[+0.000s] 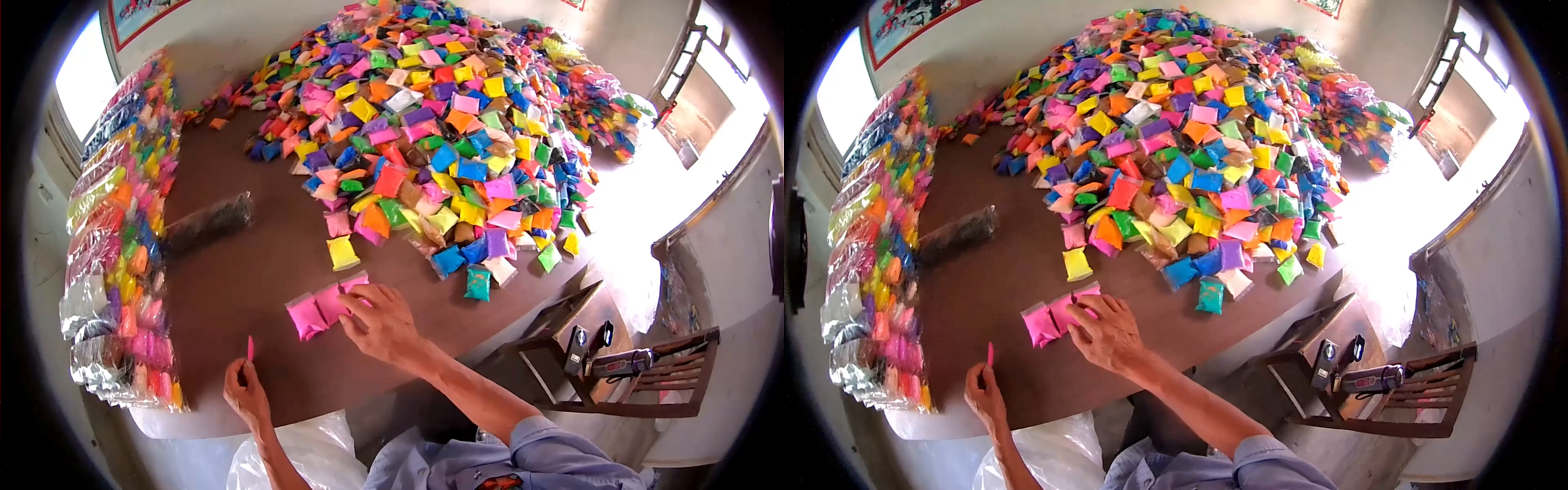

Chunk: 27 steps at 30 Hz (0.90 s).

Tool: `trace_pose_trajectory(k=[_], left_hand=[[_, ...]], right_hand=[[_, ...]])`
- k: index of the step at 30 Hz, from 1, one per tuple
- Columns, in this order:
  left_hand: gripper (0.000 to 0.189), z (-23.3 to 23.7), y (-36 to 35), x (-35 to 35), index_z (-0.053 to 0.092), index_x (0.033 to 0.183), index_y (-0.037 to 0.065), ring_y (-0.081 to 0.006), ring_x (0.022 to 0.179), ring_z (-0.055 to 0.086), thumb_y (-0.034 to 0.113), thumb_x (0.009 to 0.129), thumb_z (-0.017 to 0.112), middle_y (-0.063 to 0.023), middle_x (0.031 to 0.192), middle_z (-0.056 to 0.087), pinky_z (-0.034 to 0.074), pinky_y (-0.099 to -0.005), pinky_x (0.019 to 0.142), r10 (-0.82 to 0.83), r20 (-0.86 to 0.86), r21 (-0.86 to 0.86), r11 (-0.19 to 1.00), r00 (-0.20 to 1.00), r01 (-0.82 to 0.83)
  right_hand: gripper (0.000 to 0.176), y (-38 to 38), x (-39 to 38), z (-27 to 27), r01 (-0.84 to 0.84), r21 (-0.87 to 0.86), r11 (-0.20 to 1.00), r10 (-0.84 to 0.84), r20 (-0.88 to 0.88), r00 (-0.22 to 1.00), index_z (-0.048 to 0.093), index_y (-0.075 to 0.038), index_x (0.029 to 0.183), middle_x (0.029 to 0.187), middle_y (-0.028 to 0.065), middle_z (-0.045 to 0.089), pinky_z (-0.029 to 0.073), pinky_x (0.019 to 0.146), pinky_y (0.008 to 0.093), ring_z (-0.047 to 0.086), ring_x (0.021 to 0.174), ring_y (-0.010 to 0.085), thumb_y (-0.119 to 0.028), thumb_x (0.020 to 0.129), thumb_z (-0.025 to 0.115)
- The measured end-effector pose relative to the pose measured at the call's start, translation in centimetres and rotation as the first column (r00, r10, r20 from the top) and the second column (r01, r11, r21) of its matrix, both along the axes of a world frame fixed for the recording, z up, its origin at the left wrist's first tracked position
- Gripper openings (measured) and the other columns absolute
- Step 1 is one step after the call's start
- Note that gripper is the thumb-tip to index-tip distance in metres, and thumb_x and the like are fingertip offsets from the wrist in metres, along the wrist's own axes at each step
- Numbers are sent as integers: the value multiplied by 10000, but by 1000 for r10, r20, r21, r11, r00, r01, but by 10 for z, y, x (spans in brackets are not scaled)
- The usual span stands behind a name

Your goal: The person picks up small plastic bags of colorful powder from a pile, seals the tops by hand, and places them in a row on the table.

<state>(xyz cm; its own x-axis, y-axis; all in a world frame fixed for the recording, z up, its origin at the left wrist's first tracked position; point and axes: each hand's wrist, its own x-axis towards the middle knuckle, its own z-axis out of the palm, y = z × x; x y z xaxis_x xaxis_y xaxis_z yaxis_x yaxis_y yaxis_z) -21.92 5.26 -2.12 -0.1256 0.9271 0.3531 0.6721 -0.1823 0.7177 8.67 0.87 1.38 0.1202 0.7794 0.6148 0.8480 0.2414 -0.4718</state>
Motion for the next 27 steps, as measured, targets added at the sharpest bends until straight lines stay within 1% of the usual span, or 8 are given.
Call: trace_pose_trajectory(k=[5, 9, 13, 17, 21, 24, 26, 27], left_hand=[[113, -5, 1, 1, 706, 1001, 12, -170, 709, 583, 117, 994, 664, -95, 851, 683, 471, -331, 638, -17, -18, 80, 997, 1000, 18], [116, 1, 1, 3, 699, 985, 9, -176, 710, 581, 118, 992, 659, -97, 843, 671, 464, -335, 628, -15, -22, 42, 999, 1000, 16], [115, -6, 3, 0, 694, 979, 0, -177, 710, 581, 111, 984, 662, -98, 835, 668, 467, -332, 630, 25, -30, -3, 1000, 999, -25], [106, -9, 4, 0, 689, 971, -2, -172, 695, 571, 101, 975, 664, -91, 817, 659, 469, -325, 633, 28, -26, 41, 999, 999, -27], [104, -3, 3, 7, 680, 957, -2, -172, 685, 570, 100, 970, 663, -84, 804, 651, 470, -327, 634, 63, -34, 17, 998, 997, -63], [105, -2, 4, 7, 673, 950, -1, -171, 681, 570, 102, 969, 663, -83, 799, 645, 465, -331, 625, 67, -41, 25, 997, 997, -66], [104, -3, 3, 5, 671, 947, 0, -169, 680, 569, 102, 968, 662, -84, 796, 642, 462, -333, 619, 59, -35, 16, 998, 998, -59], [103, -3, 4, 5, 670, 946, 0, -169, 677, 565, 101, 968, 660, -84, 794, 640, 457, -331, 614, 59, -45, 21, 998, 997, -58]], right_hand=[[259, -5, 28, 4, 39, -14, 999, -40, -46, 998, 736, -113, 1123, 1139, 55, 670, 519, 877, 441, 651, 1024, 291, -159, 870, 770], [230, -8, 33, 0, 34, -39, 999, -36, -37, 999, 743, -108, 1101, 1144, 65, 682, 524, 878, 438, 658, 1019, 292, -155, 876, 765], [214, -3, 34, -6, -47, -4, 999, 46, -70, 996, 706, -120, 1102, 1123, 72, 662, 526, 882, 431, 658, 1013, 286, -129, 892, 744], [210, 3, 37, -10, -58, -13, 998, 57, -99, 993, 745, -101, 1088, 1133, 82, 696, 533, 895, 441, 674, 1012, 297, -150, 884, 756], [208, 8, 46, 0, -59, -20, 998, 57, -103, 993, 747, -104, 1086, 1126, 78, 699, 535, 893, 436, 679, 1014, 296, -149, 883, 756], [246, 20, 66, 3, 1, -37, 999, -2, -48, 999, 722, -121, 1118, 1114, 68, 679, 537, 875, 428, 676, 1034, 283, -161, 878, 758], [206, 37, 88, 12, 112, 57, 992, -115, 56, 992, 738, -127, 1082, 1044, 71, 697, 541, 852, 435, 680, 1002, 293, -170, 880, 749], [210, 48, 104, 19, 133, 9, 991, -133, 70, 989, 744, -108, 1080, 994, 95, 707, 549, 818, 447, 691, 962, 314, -151, 875, 740]])
